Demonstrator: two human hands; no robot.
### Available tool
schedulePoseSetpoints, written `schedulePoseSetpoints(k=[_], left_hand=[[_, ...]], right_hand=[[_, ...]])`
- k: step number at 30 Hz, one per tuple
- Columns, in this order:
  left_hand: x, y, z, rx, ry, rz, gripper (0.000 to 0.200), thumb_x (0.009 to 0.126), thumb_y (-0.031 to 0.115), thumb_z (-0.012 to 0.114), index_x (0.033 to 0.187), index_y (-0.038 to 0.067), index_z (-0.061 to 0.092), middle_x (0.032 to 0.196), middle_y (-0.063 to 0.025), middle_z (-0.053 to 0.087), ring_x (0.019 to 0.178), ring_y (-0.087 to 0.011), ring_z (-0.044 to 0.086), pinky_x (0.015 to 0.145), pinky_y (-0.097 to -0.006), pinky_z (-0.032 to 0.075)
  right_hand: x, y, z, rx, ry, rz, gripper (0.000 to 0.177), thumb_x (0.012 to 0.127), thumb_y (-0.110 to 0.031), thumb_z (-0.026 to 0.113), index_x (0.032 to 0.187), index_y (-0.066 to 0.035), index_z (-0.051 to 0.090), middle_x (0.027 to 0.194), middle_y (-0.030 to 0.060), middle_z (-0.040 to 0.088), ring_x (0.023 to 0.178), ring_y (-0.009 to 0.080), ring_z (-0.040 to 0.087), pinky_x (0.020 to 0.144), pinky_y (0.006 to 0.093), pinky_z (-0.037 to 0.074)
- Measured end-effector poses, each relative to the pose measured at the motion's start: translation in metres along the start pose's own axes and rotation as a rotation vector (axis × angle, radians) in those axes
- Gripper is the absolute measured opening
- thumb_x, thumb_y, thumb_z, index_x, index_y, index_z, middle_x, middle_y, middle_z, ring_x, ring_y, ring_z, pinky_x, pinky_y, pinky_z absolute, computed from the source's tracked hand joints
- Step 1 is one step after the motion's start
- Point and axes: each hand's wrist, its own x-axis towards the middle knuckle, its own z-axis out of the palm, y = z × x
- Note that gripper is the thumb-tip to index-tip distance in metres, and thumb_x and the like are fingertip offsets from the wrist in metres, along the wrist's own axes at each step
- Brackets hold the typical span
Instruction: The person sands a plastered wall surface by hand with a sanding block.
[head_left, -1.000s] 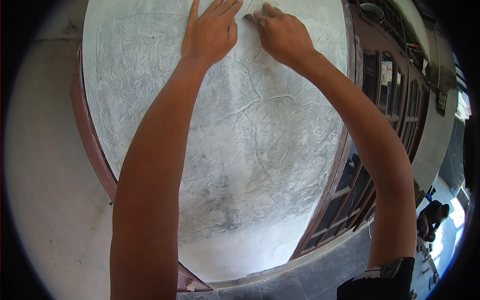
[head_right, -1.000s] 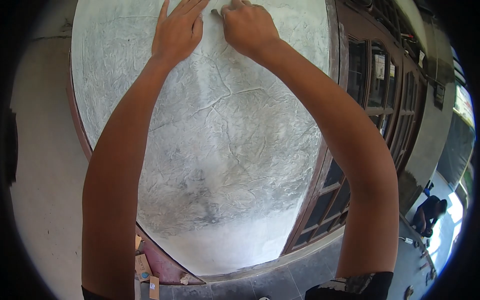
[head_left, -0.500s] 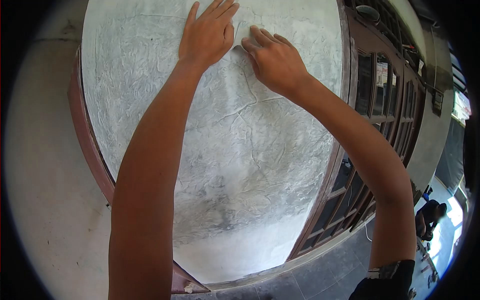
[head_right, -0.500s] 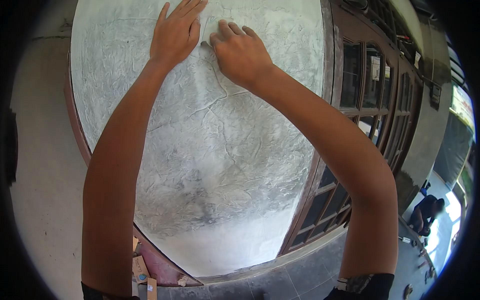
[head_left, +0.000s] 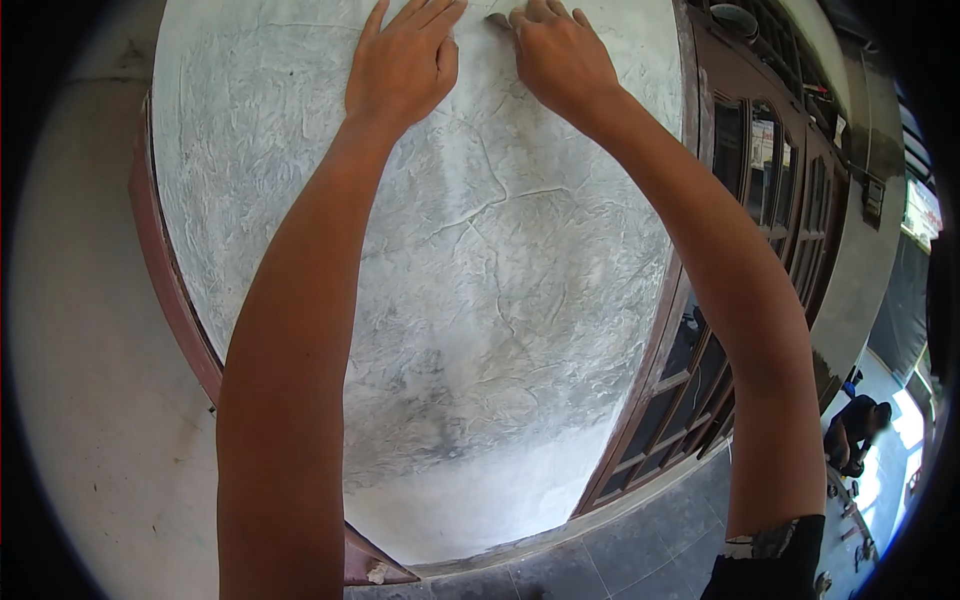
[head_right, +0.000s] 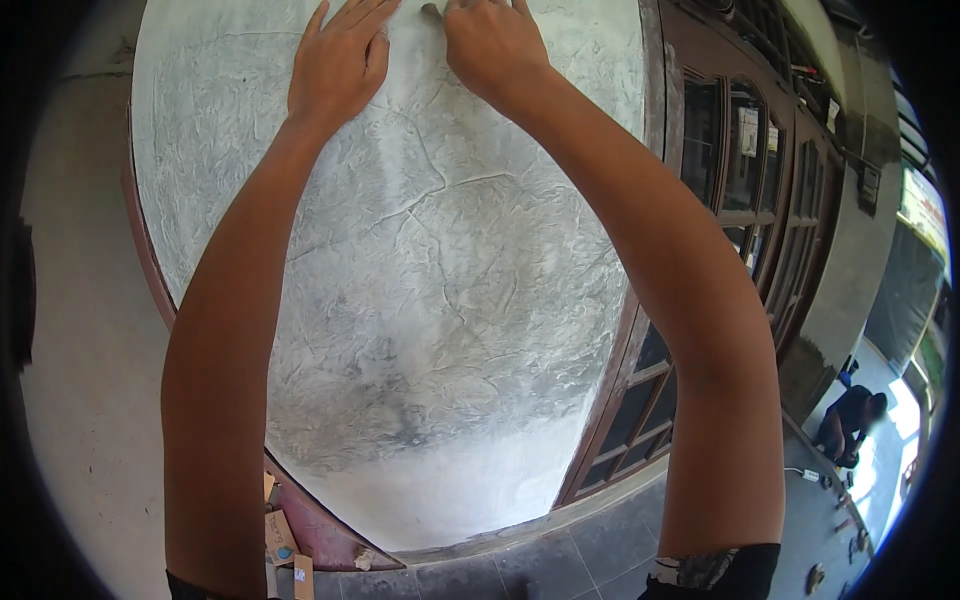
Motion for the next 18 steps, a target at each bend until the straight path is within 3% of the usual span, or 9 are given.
schedulePoseSetpoints(k=[1,2,4,8,10,11,12,14,18], left_hand=[[0.0,0.0,0.0,-0.005,0.012,0.007,0.042,0.099,0.011,0.047,0.137,0.0,0.063,0.15,-0.0149,0.057,0.146,-0.0287,0.046,0.126,-0.0503,0.026],[-0.001,-0.001,0.001,-0.011,0.024,0.014,0.042,0.099,0.011,0.047,0.136,-0.001,0.063,0.15,-0.0153,0.058,0.146,-0.0293,0.046,0.126,-0.0505,0.026],[-0.001,-0.001,0.0,-0.013,0.029,0.015,0.042,0.099,0.01,0.047,0.136,-0.001,0.063,0.149,-0.0154,0.058,0.146,-0.0293,0.047,0.125,-0.0504,0.026],[-0.001,-0.001,0.0,-0.006,0.022,0.013,0.043,0.098,0.011,0.048,0.136,-0.002,0.063,0.149,-0.016,0.058,0.146,-0.0296,0.047,0.125,-0.0504,0.027],[0.001,-0.001,-0.001,-0.003,0.035,0.016,0.043,0.098,0.011,0.048,0.136,-0.002,0.064,0.149,-0.0162,0.058,0.146,-0.0298,0.047,0.125,-0.0504,0.027],[-0.001,0.0,0.0,-0.007,0.036,0.015,0.042,0.098,0.012,0.048,0.135,-0.002,0.064,0.149,-0.0163,0.058,0.146,-0.0301,0.047,0.125,-0.0505,0.027],[-0.002,0.0,0.001,-0.006,0.03,0.018,0.042,0.098,0.012,0.048,0.135,-0.002,0.064,0.149,-0.0163,0.058,0.146,-0.0301,0.047,0.125,-0.0505,0.027],[-0.002,-0.002,0.0,-0.016,0.036,0.017,0.042,0.098,0.013,0.048,0.134,-0.002,0.064,0.149,-0.0166,0.058,0.145,-0.0304,0.047,0.125,-0.0507,0.027],[-0.002,0.0,-0.002,-0.028,0.034,0.004,0.043,0.099,0.013,0.048,0.135,-0.002,0.064,0.149,-0.0165,0.058,0.146,-0.03,0.047,0.125,-0.0506,0.027]], right_hand=[[0.017,0.001,0.001,0.074,-0.057,0.162,0.032,0.102,-0.009,0.047,0.12,0.003,0.07,0.11,0.0245,0.069,0.101,0.0368,0.068,0.09,0.0439,0.056],[0.015,-0.004,0.002,0.078,-0.057,0.165,0.032,0.102,-0.009,0.047,0.12,0.003,0.07,0.11,0.0245,0.069,0.101,0.0368,0.068,0.09,0.0439,0.056],[0.001,-0.021,-0.012,0.013,-0.182,0.054,0.028,0.092,-0.002,0.058,0.119,0.004,0.067,0.124,0.0233,0.064,0.118,0.0383,0.065,0.106,0.0454,0.05],[-0.046,-0.042,-0.001,-0.095,0.182,-0.261,0.03,0.09,-0.006,0.061,0.115,0.009,0.066,0.118,0.0308,0.066,0.112,0.0386,0.068,0.105,0.0467,0.052],[-0.022,-0.022,0.0,-0.051,0.079,-0.074,0.034,0.093,-0.002,0.057,0.126,0.001,0.065,0.137,0.0258,0.06,0.122,0.0355,0.065,0.107,0.0476,0.051],[-0.006,-0.007,0.0,-0.035,0.018,0.04,0.031,0.094,-0.003,0.057,0.123,-0.001,0.067,0.131,0.0235,0.064,0.12,0.0354,0.066,0.105,0.0456,0.053],[0.014,0.001,-0.015,0.192,-0.224,0.263,0.028,0.094,-0.004,0.058,0.12,0.002,0.067,0.125,0.0239,0.065,0.119,0.0366,0.066,0.103,0.0446,0.054],[0.015,0.006,0.017,0.006,0.06,0.077,0.032,0.102,-0.011,0.047,0.119,0.003,0.07,0.112,0.0261,0.069,0.101,0.0385,0.068,0.092,0.0474,0.055],[-0.043,-0.05,-0.001,0.034,0.111,-0.195,0.031,0.091,-0.001,0.064,0.121,0.003,0.066,0.138,0.0243,0.058,0.124,0.0364,0.063,0.112,0.0448,0.048]])
